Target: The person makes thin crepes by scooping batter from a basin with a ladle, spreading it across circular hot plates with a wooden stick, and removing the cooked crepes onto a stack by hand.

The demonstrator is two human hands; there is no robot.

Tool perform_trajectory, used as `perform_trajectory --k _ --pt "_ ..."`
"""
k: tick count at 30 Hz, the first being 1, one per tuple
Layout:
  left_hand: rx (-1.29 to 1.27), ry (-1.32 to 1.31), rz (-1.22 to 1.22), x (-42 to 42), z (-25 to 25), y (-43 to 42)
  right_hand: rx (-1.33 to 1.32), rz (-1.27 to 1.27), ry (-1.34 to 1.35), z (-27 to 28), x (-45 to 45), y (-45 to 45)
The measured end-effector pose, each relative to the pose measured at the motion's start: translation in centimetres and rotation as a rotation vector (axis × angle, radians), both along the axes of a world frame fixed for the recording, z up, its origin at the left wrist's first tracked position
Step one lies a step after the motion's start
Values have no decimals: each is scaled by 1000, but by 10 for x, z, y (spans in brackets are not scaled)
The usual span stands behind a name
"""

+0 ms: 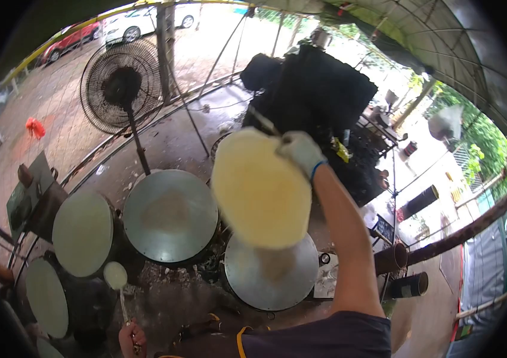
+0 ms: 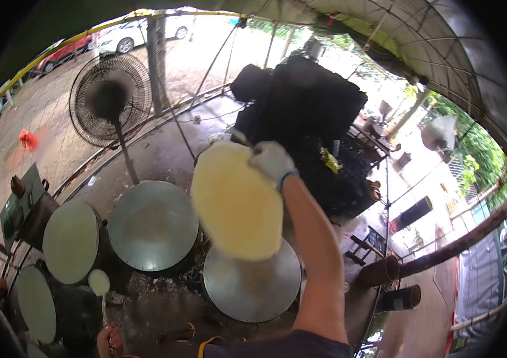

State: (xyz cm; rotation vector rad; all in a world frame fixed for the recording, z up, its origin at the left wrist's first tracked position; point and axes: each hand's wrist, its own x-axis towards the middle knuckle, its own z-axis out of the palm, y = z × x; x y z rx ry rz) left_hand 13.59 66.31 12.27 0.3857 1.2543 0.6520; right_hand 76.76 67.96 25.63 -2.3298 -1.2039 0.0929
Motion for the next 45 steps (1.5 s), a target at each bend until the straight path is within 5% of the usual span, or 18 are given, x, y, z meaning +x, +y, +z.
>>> perform_trajectory --k 3,5,12,16,22,31,45 --pt "-48 39 62 13 -3 6 -71 -6 -186 79 -23 21" --pt "-119 18 130 21 0 10 -5 103 -344 67 -23 30" --pt "-46 104 335 73 39 -1 -216 -8 -305 -189 24 59" --pt "-110 133 242 65 37 -4 -265 15 -202 -253 30 44" --pt "39 -107 350 44 8 -27 -284 145 -78 -228 17 31" --pt "158 -137 587 10 10 -112 98 -225 240 -221 -8 57" --pt "-29 -112 735 -6 -21 -150 -181 -60 -136 -239 -41 103"
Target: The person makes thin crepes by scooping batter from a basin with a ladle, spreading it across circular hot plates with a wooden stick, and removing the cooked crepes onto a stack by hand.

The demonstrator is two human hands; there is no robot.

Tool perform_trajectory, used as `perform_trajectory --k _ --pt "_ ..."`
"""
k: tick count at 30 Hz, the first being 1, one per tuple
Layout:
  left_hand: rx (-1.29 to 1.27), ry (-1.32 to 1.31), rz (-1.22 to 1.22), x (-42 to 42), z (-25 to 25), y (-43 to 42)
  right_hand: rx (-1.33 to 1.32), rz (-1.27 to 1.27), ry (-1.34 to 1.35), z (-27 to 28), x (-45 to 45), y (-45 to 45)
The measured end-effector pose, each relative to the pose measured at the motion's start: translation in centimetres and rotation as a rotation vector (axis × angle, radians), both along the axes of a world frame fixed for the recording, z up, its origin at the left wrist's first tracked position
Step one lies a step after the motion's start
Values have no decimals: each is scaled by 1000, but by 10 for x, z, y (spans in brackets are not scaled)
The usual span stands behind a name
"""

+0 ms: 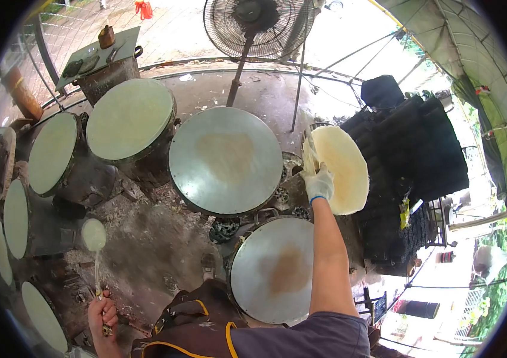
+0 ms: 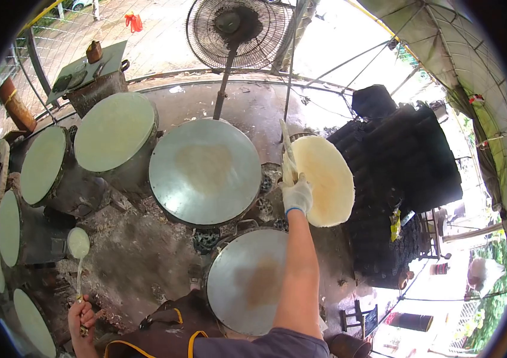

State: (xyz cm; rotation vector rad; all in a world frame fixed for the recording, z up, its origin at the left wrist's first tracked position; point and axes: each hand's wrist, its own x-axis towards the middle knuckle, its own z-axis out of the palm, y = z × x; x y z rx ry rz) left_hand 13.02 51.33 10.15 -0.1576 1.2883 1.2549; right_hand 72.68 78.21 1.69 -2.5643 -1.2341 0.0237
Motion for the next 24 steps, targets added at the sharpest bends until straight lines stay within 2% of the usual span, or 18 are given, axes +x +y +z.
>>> perform_trajectory --k 2,8,11,14,17,20,23,24 --pt "-22 -3 -10 5 -2 4 -41 31 -12 -3 6 10" --pt "8 16 -76 26 3 22 51 1 8 -8 44 12" --pt "27 0 -85 29 4 28 246 -130 174 1 58 8" --pt "30 10 -106 35 7 36 319 -63 253 6 67 1" --pt "30 8 -87 33 6 40 227 34 367 21 52 -6" --pt "74 -33 -93 29 4 36 283 23 339 43 21 -11" --pt "115 38 -140 22 3 25 223 298 230 48 -30 -14" --pt "150 9 -147 20 6 20 158 411 453 68 -71 -17"
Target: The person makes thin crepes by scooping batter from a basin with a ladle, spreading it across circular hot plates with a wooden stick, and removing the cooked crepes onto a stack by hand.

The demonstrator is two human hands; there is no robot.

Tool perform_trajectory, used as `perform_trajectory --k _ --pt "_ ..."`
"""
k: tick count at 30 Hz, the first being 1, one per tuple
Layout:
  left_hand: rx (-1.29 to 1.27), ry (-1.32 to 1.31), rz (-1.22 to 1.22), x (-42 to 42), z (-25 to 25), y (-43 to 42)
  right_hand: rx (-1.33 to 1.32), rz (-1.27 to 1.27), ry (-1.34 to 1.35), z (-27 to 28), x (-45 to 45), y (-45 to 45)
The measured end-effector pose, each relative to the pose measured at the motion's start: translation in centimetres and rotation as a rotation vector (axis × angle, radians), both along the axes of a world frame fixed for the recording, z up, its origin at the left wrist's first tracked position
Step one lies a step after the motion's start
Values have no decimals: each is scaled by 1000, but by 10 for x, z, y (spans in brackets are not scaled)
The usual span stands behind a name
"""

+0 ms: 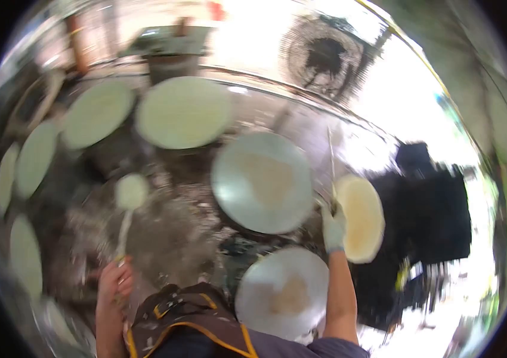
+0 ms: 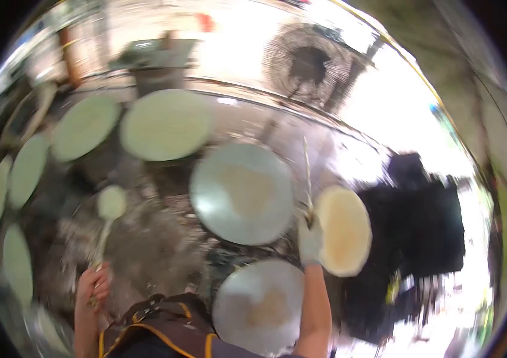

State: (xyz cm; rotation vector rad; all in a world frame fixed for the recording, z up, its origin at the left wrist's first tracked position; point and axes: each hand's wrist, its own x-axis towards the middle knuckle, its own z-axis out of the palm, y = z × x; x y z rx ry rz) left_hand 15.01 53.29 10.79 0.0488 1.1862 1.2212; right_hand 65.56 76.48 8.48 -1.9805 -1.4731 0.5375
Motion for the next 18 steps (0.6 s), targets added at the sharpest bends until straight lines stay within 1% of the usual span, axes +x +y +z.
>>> perform_trajectory --k 1,2,3,6,8,9,10,11,12,15,18 --pt "25 -22 15 -3 8 -5 88 148 11 -6 -36 2" --pt "35 -76 97 -3 20 -12 6 213 151 -8 -74 -8" --pt "89 -110 104 -12 24 -26 34 389 -38 -29 -101 -9" --pt "209 -156 252 -41 28 -82 -325 633 297 -47 -218 -50" --pt "295 -188 352 -62 29 -127 -471 827 497 -47 -296 -89" --pt "316 -195 405 -73 26 -153 -488 950 515 -65 -326 -107" --pt "337 -201 465 -82 23 -183 -405 1055 498 -65 -365 -133" --pt "356 -201 537 -92 20 -219 -569 1064 562 -72 -399 -157" --pt "314 -156 630 -100 19 -255 -743 1069 606 -79 -434 -183" --pt "217 -48 862 -123 2 -355 -804 1222 633 -62 -541 -280" --pt "114 -72 1075 -153 -48 -463 -819 1457 607 -85 -633 -381"
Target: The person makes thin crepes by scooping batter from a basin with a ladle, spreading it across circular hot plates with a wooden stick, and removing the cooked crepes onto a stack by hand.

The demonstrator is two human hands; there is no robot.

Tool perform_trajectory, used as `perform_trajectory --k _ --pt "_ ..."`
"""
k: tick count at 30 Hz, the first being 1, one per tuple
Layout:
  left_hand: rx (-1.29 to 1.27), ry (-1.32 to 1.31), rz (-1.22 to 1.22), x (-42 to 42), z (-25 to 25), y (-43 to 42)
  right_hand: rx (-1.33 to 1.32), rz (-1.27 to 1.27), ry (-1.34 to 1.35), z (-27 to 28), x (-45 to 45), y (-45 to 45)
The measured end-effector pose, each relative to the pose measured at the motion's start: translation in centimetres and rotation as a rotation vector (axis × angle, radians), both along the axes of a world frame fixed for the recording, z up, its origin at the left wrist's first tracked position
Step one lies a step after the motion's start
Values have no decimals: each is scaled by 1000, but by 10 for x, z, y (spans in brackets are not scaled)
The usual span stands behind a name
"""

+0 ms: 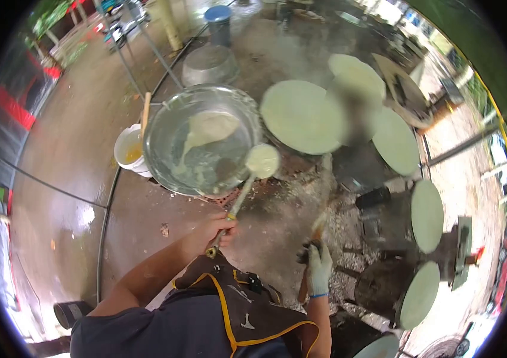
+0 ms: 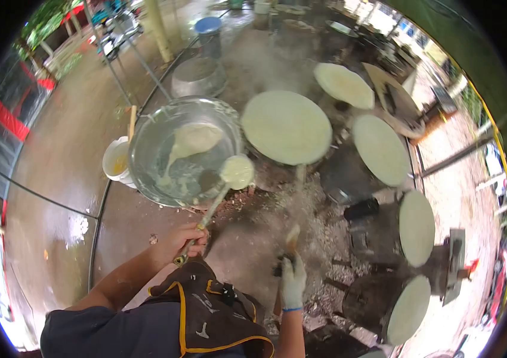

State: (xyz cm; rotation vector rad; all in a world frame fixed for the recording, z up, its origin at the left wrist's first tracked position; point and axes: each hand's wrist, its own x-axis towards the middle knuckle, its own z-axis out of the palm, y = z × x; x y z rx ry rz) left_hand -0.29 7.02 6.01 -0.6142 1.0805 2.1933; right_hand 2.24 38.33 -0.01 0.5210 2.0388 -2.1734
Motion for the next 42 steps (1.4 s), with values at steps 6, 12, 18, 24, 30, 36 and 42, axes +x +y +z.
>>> perform_trajectory --k 6,12,18,24,30,36,42 --pt "-376 -134 93 -77 -130 -202 744 690 -257 5 -191 -208" --pt "-1466 -56 -160 -143 -256 -282 1093 844 -190 -60 -301 -327" --pt "-902 -218 -140 -197 -178 -280 701 969 -306 -77 -318 -384" --pt "-1373 -89 -283 -217 -208 -300 792 683 -369 -98 -303 -351" --pt "-631 -94 -15 -235 -243 -280 734 761 -129 -153 -325 -393" --pt "-46 134 82 -200 -126 -291 672 640 -115 12 -306 -368" --pt "-257 388 77 -220 86 -309 332 442 163 205 -315 -344"
